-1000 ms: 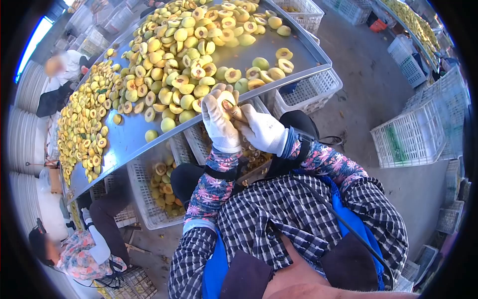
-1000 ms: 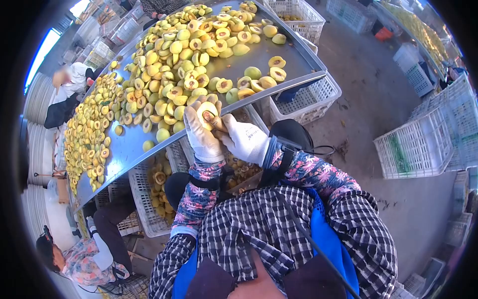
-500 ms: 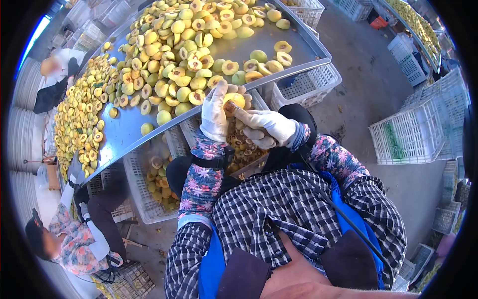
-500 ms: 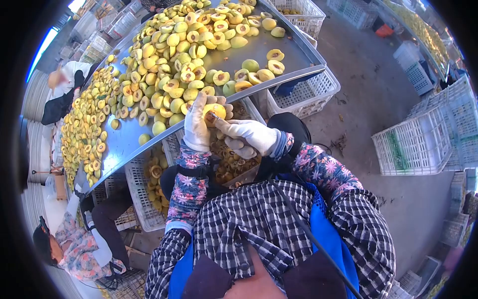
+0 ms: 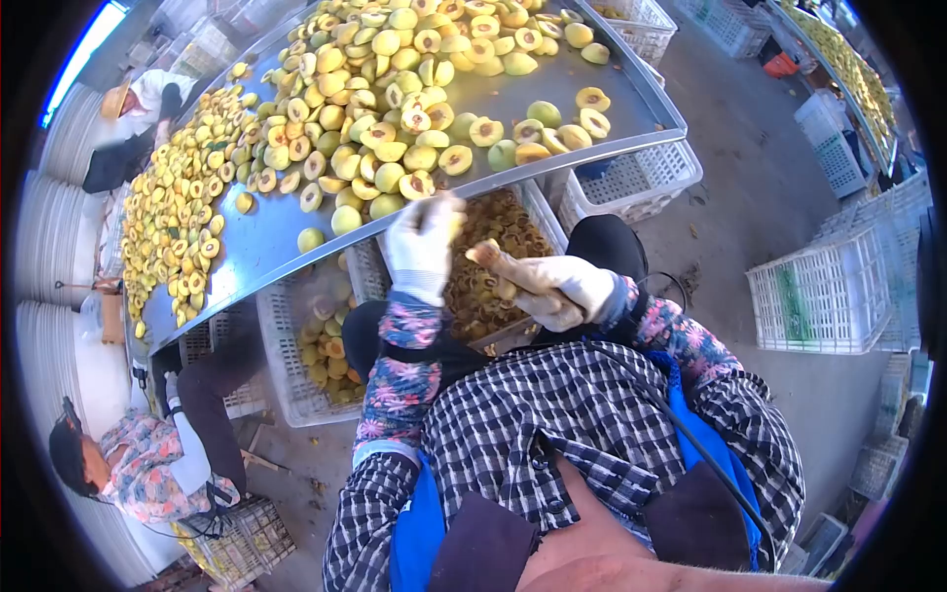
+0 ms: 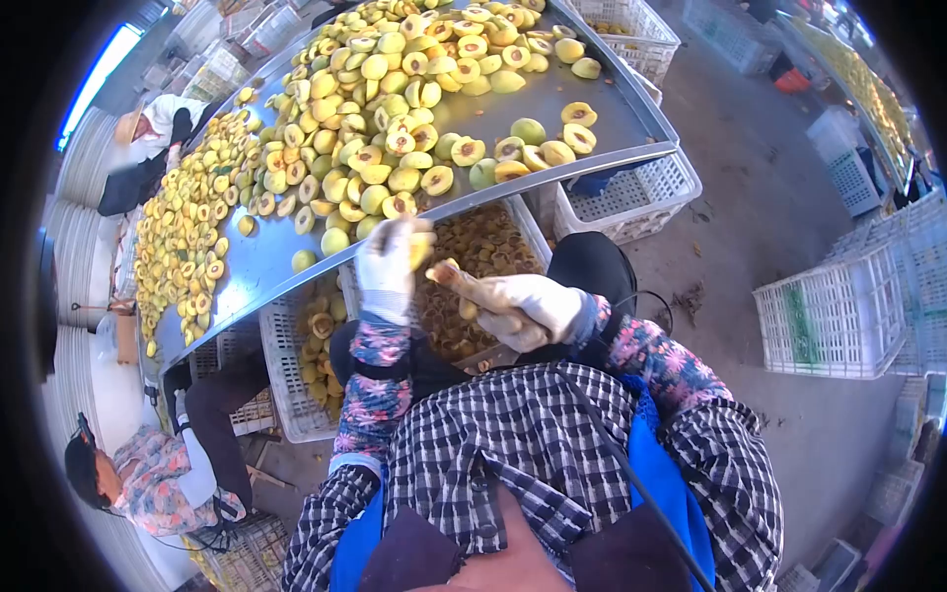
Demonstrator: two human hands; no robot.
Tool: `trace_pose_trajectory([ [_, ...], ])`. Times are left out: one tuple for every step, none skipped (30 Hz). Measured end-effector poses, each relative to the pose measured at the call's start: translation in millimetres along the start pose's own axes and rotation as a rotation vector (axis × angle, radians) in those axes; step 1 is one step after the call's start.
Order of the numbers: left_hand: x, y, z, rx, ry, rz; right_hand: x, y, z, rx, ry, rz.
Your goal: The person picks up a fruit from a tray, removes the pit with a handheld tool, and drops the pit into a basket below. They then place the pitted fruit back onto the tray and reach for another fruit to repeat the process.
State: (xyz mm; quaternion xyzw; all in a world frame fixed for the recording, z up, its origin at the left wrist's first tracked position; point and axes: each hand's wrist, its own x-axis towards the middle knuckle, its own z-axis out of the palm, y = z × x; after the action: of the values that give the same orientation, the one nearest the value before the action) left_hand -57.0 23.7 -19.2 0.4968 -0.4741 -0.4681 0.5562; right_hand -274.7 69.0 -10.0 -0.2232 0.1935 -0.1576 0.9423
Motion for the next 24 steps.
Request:
trace_pose_trajectory([
  [2, 5, -19, -0.066, 0.114, -0.061, -1, 3, -6, -0.078, -0.014, -0.027],
  [5, 5, -48, 0.274, 0.249, 0.041, -2, 4, -8, -0.327, 0.074, -0.046],
  [10, 0, -80, 0.238, 0.277, 0.004, -1, 6, -10, -0.572, 0.164, -0.071],
  [9, 13, -102, 0.631, 0.323, 0.071, 8, 18, -25, -0.966, 0.257, -0.131],
  [8, 23, -122, 0.914, 0.344, -0.099, 5, 16, -20, -1.516, 0.357, -0.128],
  [7, 20, -141, 1.206, 0.361, -0.010, 8, 22, -28, -1.594, 0.337, -0.081],
  [9, 13, -152, 1.492, 0.374, 0.093, 11, 29, -35, -1.674, 0.327, -0.036],
  [14, 17, -148, 1.421, 0.328, 0.028, 8, 22, -20, -1.661, 0.275, -0.034],
  [23, 21, -140, 1.341, 0.269, -0.022, 18, 25, -19, -1.545, 0.229, -0.178],
  [32, 10, -135, 1.358, 0.207, 0.027, 22, 24, -15, -1.385, 0.302, 0.064],
  [49, 3, -117, 1.394, 0.143, -0.063, 31, 48, -62, -1.795, 0.116, -0.322],
  [61, -3, -101, 1.306, 0.056, 0.007, 31, 39, -41, -1.668, 0.355, -0.196],
  [73, -11, -87, 1.363, -0.019, 0.017, 32, 41, -44, -1.720, 0.385, -0.228],
  [84, -14, -66, 1.443, -0.053, 0.008, 28, 33, -34, -1.726, 0.399, -0.132],
  [95, -26, -63, 1.408, -0.139, 0.034, 36, 40, -44, -1.745, 0.423, -0.148],
  [109, -51, -64, 1.482, -0.129, 0.120, 40, 45, -52, -1.764, 0.397, -0.193],
  [108, -40, -51, 1.496, -0.149, 0.133, 41, 44, -51, -1.760, 0.381, -0.125],
  [115, -46, -50, 1.504, -0.188, 0.134, 37, 39, -46, -1.724, 0.379, -0.072],
  [119, -52, -49, 1.519, -0.198, 0.139, 33, 37, -40, -1.684, 0.368, -0.018],
  [119, -41, -39, 1.523, -0.236, 0.062, 29, 35, -36, -1.662, 0.379, 0.031],
  [118, -30, -32, 1.528, -0.273, -0.019, 31, 40, -45, -1.658, 0.402, 0.030],
  [123, -39, -36, 1.500, -0.254, 0.017, 38, 50, -60, -1.657, 0.408, -0.049],
  [126, -33, -32, 1.492, -0.313, -0.052, 38, 51, -61, -1.659, 0.409, -0.132],
  [130, -35, -33, 1.458, -0.337, -0.086, 40, 52, -61, -1.650, 0.426, -0.122],
])
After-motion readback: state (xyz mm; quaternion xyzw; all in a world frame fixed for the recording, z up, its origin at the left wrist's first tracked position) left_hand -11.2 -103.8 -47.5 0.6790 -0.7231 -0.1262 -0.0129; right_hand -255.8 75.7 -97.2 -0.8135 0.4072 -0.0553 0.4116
